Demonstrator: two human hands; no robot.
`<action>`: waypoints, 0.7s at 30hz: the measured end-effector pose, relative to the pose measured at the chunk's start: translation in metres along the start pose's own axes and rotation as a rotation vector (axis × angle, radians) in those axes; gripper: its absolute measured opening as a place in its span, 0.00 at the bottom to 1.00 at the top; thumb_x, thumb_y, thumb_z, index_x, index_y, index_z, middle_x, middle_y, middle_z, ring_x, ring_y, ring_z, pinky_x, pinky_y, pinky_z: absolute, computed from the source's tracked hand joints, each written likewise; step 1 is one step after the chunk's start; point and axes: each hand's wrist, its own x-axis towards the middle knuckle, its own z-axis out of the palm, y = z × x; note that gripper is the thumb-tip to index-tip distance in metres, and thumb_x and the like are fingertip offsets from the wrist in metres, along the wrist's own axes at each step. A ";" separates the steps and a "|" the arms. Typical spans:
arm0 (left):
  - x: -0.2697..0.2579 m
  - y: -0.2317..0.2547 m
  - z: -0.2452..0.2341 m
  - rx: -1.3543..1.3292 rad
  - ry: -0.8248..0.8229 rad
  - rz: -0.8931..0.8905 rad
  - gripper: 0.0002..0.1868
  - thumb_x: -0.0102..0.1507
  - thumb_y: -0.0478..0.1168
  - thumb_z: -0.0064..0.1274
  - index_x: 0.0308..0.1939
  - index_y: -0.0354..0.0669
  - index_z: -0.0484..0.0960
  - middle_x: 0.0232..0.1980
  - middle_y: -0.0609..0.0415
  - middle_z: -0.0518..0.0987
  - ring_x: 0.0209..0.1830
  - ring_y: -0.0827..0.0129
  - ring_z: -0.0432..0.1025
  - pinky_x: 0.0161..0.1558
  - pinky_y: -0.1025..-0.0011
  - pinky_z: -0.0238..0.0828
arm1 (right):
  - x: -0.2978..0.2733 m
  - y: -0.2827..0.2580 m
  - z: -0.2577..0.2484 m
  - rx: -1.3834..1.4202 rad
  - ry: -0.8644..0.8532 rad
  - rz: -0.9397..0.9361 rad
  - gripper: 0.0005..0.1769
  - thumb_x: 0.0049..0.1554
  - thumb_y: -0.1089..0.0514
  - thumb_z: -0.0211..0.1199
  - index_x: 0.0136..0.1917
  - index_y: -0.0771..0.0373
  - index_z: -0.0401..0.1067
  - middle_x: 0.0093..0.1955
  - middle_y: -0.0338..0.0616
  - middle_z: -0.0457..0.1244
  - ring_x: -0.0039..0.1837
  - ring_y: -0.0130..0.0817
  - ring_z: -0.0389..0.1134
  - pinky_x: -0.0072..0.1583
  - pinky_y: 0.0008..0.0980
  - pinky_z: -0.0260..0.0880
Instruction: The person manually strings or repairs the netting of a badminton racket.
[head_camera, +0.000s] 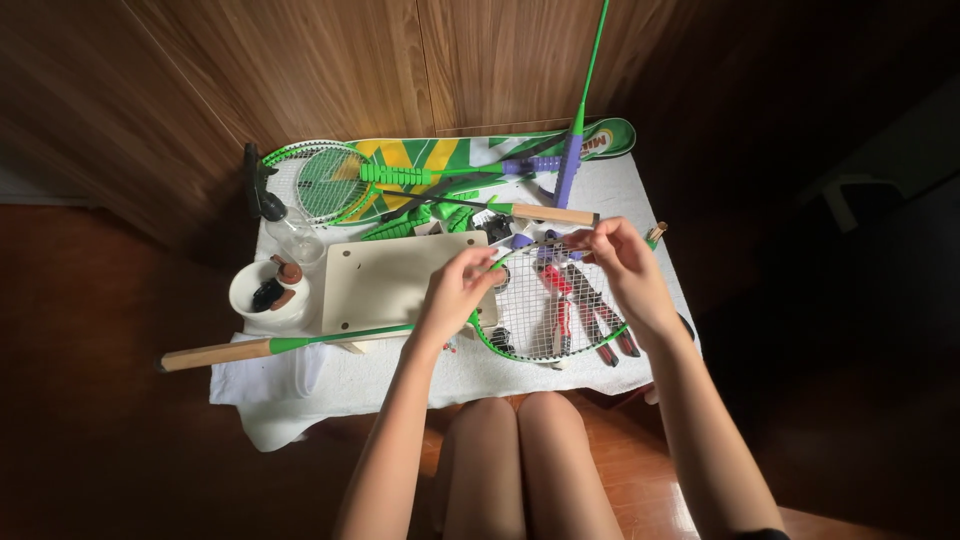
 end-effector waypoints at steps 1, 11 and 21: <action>-0.003 0.004 0.002 0.001 -0.001 0.000 0.18 0.64 0.39 0.60 0.56 0.35 0.80 0.45 0.48 0.84 0.39 0.71 0.77 0.41 0.75 0.78 | 0.002 0.002 0.004 0.001 0.000 0.000 0.09 0.70 0.55 0.49 0.50 0.61 0.65 0.55 0.45 0.70 0.60 0.31 0.71 0.63 0.34 0.67; -0.022 0.001 0.033 0.171 0.271 -0.006 0.07 0.69 0.32 0.49 0.49 0.39 0.81 0.39 0.48 0.86 0.36 0.63 0.82 0.37 0.67 0.76 | 0.080 0.004 0.025 -0.265 -0.392 -0.228 0.02 0.67 0.64 0.52 0.52 0.61 0.61 0.43 0.40 0.60 0.45 0.33 0.63 0.49 0.33 0.68; -0.026 0.009 0.029 0.165 0.244 -0.111 0.10 0.70 0.35 0.50 0.54 0.40 0.81 0.40 0.48 0.86 0.33 0.64 0.82 0.37 0.67 0.76 | 0.075 -0.004 0.027 -0.350 -0.295 0.001 0.05 0.70 0.59 0.53 0.54 0.63 0.62 0.38 0.47 0.58 0.41 0.35 0.60 0.45 0.35 0.67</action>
